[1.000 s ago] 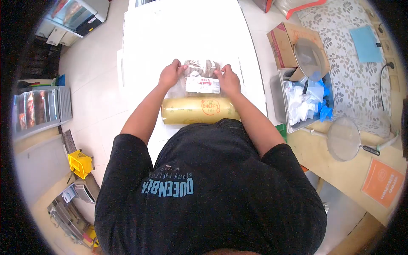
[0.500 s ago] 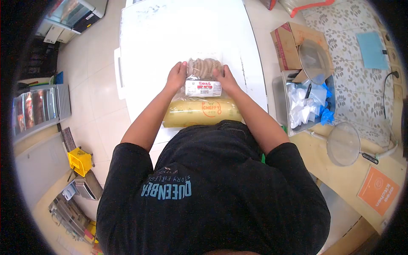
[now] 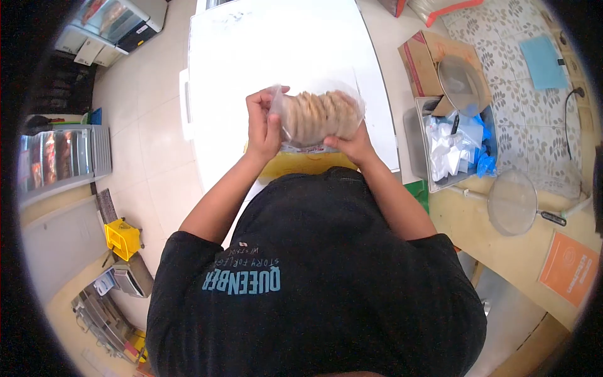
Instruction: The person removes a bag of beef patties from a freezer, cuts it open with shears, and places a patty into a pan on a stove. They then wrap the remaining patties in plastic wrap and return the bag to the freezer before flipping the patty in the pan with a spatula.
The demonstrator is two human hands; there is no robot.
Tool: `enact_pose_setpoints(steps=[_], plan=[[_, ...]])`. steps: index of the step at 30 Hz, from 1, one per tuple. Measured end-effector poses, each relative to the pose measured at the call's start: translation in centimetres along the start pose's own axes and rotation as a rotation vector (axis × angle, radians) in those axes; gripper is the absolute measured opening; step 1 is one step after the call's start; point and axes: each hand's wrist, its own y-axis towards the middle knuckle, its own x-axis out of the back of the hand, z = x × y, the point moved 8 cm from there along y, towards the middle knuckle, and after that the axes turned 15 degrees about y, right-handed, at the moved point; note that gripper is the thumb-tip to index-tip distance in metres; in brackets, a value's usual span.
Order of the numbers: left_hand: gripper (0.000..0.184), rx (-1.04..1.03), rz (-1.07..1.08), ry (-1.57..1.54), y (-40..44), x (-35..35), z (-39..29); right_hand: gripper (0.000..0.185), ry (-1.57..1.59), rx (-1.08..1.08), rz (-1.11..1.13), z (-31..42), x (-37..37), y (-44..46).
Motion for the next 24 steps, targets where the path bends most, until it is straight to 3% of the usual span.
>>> enact_pose_setpoints(steps=[1, 2, 4, 5, 7, 11, 15, 17, 18, 20, 24], plan=[[0.071, 0.092, 0.031, -0.114, -1.1, -0.6, 0.0, 0.105, -0.021, 0.073, 0.041, 1.0, -0.7, -0.9], [0.071, 0.097, 0.033, -0.114, -2.0, -0.6, -0.4, 0.105, -0.019, 0.069, 0.038, 0.7, -0.8, -1.8], [0.1, 0.201, 0.037, -0.175, -3.7, -0.5, -0.2, 0.102, -0.07, 0.071, 0.051, 0.1, -1.3, -3.4], [0.1, 0.204, 0.038, -0.176, -4.3, -0.3, -0.5, 0.099, -0.082, 0.066, 0.054, 0.3, -1.4, -3.9], [0.132, 0.148, 0.141, -0.255, -4.5, -0.4, -1.3, 0.097, -0.119, 0.065, 0.051, 0.5, -1.2, -4.1], [0.152, 0.087, 0.299, -0.131, -5.3, -0.6, -2.6, 0.099, -0.135, 0.041, 0.069, 0.4, -1.5, -5.3], [0.142, 0.149, 0.248, -0.032, -5.9, 0.0, -2.7, 0.097, -0.118, 0.038, 0.096, 0.3, -1.8, -5.9], [0.115, 0.289, 0.299, 0.038, -6.3, -0.1, -1.5, 0.097, -0.153, 0.04, 0.1, 0.6, -2.0, -6.0], [0.115, 0.283, 0.302, 0.035, -6.4, 0.0, -1.2, 0.097, -0.184, 0.036, 0.108, 0.7, -2.1, -6.1], [0.084, 0.265, 0.394, 0.086, -6.3, -0.6, -1.0, 0.097, -0.214, 0.039, 0.123, 0.5, -2.0, -6.3], [0.068, 0.223, 0.399, 0.033, -5.6, -0.7, -3.0, 0.094, -0.318, -0.001, 0.122, 1.1, -2.4, -7.0]])
